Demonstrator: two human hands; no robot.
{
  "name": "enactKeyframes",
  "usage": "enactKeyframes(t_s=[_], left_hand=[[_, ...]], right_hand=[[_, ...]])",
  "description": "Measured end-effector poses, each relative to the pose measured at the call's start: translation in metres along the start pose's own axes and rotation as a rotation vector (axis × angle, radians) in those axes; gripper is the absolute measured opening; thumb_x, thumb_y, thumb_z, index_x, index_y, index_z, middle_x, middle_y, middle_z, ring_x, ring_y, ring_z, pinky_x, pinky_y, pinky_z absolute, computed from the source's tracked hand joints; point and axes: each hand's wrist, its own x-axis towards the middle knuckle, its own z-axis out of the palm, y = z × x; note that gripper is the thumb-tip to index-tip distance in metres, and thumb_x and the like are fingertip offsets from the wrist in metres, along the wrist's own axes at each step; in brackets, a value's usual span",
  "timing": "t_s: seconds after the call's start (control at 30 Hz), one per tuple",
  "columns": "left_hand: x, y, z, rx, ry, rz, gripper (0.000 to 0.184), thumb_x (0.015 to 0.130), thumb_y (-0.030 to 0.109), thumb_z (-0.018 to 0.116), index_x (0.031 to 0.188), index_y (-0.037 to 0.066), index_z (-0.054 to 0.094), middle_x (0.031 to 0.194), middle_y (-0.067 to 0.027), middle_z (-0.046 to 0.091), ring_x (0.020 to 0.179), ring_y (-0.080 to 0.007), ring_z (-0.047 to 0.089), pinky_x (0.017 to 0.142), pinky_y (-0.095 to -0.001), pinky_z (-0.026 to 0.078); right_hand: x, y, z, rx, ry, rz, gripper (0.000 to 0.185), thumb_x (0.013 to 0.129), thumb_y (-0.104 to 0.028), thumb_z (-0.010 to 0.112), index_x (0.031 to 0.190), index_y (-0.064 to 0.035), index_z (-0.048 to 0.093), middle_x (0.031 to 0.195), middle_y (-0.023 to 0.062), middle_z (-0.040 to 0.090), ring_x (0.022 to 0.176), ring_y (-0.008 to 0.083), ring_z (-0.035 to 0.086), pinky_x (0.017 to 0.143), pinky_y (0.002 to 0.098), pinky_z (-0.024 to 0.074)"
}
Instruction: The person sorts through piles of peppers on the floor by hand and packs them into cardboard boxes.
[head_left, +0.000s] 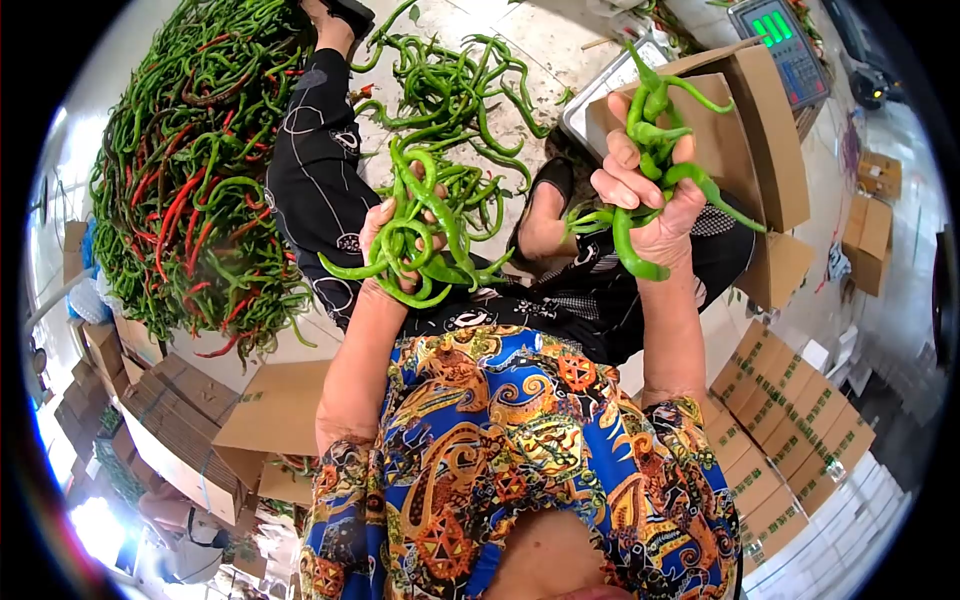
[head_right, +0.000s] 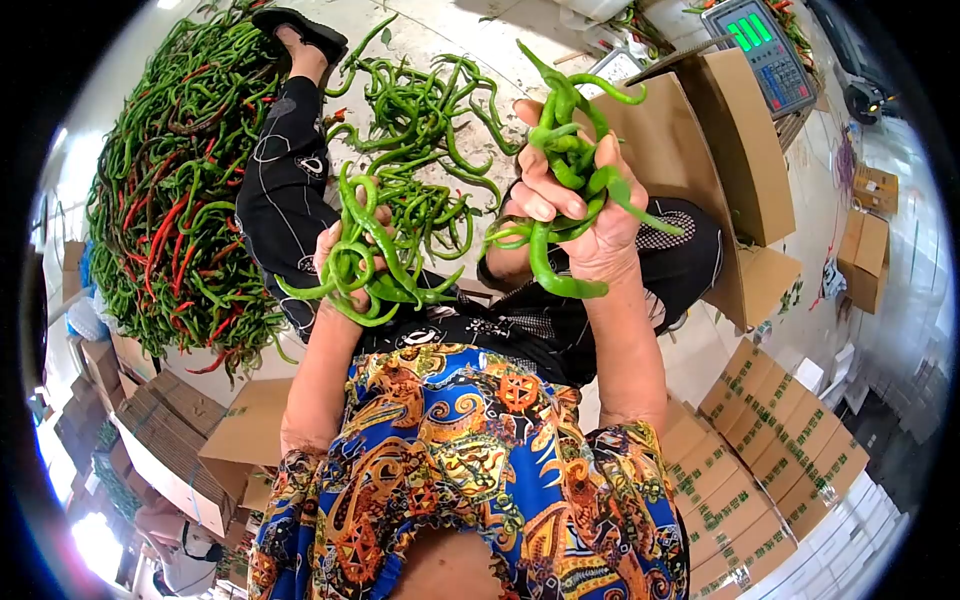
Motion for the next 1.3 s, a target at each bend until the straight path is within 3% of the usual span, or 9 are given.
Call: enactKeyframes(t_s=[0.13,0.27,0.37,0.43,0.53,0.7,0.93,1.03,1.3], left_hand=[[0.002,-0.006,0.003,0.055,0.036,0.018,0.060,0.086,0.019,0.055,0.140,0.003,0.034,0.106,-0.0152,0.046,0.086,-0.0187,0.051,0.057,-0.0274,0.055],[0.007,-0.018,0.017,0.242,0.161,-0.017,0.056,0.084,0.017,0.058,0.134,0.000,0.039,0.103,-0.0196,0.057,0.058,-0.0203,0.058,0.057,-0.0266,0.056],[0.010,-0.027,0.028,0.263,0.137,-0.112,0.065,0.082,0.011,0.061,0.140,0.008,0.033,0.117,-0.0211,0.054,0.088,-0.0203,0.059,0.063,-0.0288,0.059],[0.011,-0.034,0.040,0.300,0.117,-0.151,0.071,0.081,0.012,0.064,0.142,0.007,0.029,0.114,-0.0154,0.054,0.088,-0.0186,0.059,0.061,-0.0269,0.056],[0.013,-0.043,0.041,0.348,0.094,-0.188,0.075,0.079,0.014,0.068,0.143,0.008,0.030,0.115,-0.0103,0.055,0.087,-0.0164,0.060,0.063,-0.0265,0.055],[0.013,-0.059,0.071,0.360,0.214,-0.110,0.072,0.078,0.009,0.071,0.139,0.007,0.033,0.126,-0.0108,0.053,0.110,-0.0234,0.059,0.088,-0.0357,0.054],[0.018,-0.061,0.064,0.412,0.131,-0.030,0.067,0.080,0.013,0.069,0.137,0.011,0.034,0.126,-0.0067,0.052,0.111,-0.0216,0.057,0.090,-0.0351,0.053],[0.019,-0.061,0.067,0.309,0.136,0.024,0.066,0.077,0.007,0.072,0.134,0.005,0.039,0.124,-0.0101,0.054,0.113,-0.0229,0.056,0.098,-0.0361,0.048],[0.010,-0.053,0.070,0.212,0.131,-0.057,0.067,0.077,0.000,0.063,0.138,0.009,0.036,0.126,-0.0045,0.050,0.121,-0.0219,0.050,0.104,-0.0361,0.042]], right_hand=[[-0.001,-0.001,-0.003,-0.020,-0.060,-0.019,0.085,0.086,-0.048,0.063,0.139,0.0105,0.031,0.093,0.0111,0.060,0.056,0.0046,0.042,0.064,0.0265,0.0377],[0.005,0.012,-0.011,0.025,-0.104,-0.006,0.088,0.079,-0.040,0.075,0.139,0.0076,0.032,0.116,0.0155,0.055,0.066,0.0075,0.046,0.070,0.0284,0.0408],[0.004,0.023,-0.008,-0.015,-0.039,0.018,0.083,0.071,-0.013,0.074,0.141,0.0049,0.032,0.117,0.0170,0.056,0.075,0.0126,0.053,0.076,0.0304,0.0445],[0.004,0.028,-0.006,0.024,-0.067,0.019,0.083,0.070,-0.010,0.071,0.141,0.0043,0.031,0.123,0.0190,0.055,0.091,0.0197,0.060,0.084,0.0329,0.0468],[0.006,0.035,-0.012,-0.009,-0.124,-0.024,0.079,0.071,-0.007,0.065,0.142,0.0023,0.031,0.129,0.0206,0.053,0.111,0.0286,0.058,0.096,0.0382,0.0450],[0.007,0.052,-0.009,-0.115,0.114,-0.019,0.078,0.072,-0.008,0.061,0.143,-0.0001,0.030,0.133,0.0206,0.050,0.124,0.0338,0.049,0.106,0.0437,0.0380],[0.003,0.060,-0.015,-0.388,0.127,-0.039,0.073,0.075,-0.011,0.068,0.140,0.0014,0.035,0.124,0.0171,0.057,0.113,0.0250,0.056,0.100,0.0390,0.0435],[0.004,0.065,-0.011,-0.407,0.143,-0.039,0.071,0.077,-0.011,0.069,0.139,0.0015,0.036,0.123,0.0172,0.057,0.114,0.0248,0.056,0.100,0.0380,0.0439],[0.005,0.070,-0.018,-0.379,0.112,0.035,0.078,0.080,-0.028,0.074,0.140,0.0004,0.034,0.124,0.0174,0.057,0.115,0.0270,0.055,0.099,0.0401,0.0454]])
